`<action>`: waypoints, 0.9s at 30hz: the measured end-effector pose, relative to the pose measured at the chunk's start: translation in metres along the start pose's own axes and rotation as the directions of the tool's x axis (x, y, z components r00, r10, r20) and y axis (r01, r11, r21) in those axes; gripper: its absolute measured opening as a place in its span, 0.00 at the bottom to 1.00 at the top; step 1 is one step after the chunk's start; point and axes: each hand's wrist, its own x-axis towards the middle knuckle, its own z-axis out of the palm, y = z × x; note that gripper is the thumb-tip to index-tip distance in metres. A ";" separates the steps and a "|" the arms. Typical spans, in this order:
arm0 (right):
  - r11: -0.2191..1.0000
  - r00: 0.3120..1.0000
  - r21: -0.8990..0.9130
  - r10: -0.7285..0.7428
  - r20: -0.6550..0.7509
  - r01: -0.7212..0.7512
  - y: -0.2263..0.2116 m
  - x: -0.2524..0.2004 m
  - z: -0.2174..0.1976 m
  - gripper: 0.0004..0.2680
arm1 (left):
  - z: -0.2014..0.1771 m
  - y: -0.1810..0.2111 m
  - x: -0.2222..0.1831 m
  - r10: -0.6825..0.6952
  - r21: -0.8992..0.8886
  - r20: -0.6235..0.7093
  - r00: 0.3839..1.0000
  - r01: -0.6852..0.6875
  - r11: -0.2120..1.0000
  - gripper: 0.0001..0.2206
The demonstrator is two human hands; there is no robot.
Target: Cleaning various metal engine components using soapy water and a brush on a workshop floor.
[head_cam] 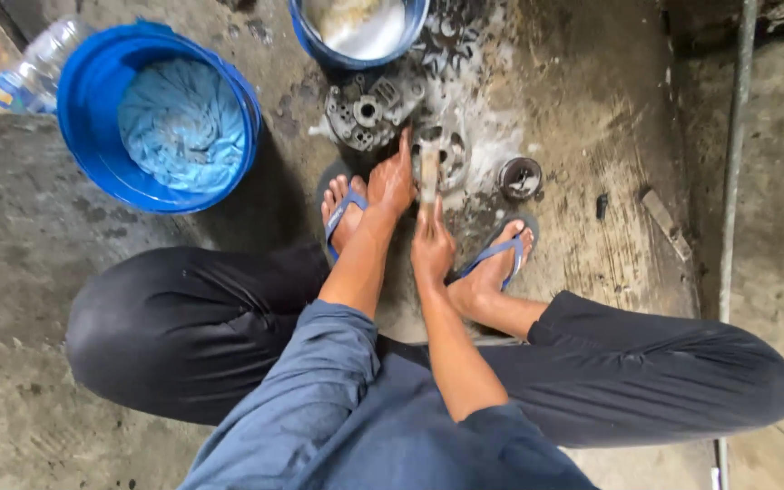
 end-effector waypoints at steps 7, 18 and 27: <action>0.973 0.967 0.093 0.194 0.167 -0.211 -0.046 0.080 -0.003 0.19 | 0.026 -0.016 0.009 0.000 0.111 -0.004 1.000 0.001 0.994 0.48; 0.995 0.993 0.012 0.099 0.070 -0.100 -0.018 0.075 0.012 0.16 | -0.006 0.004 0.002 -0.066 0.156 0.069 0.995 0.054 0.986 0.49; 0.981 0.980 -0.035 0.193 0.048 -0.192 0.031 0.047 0.022 0.18 | -0.002 0.014 0.000 -0.039 0.217 0.041 0.998 0.029 0.976 0.49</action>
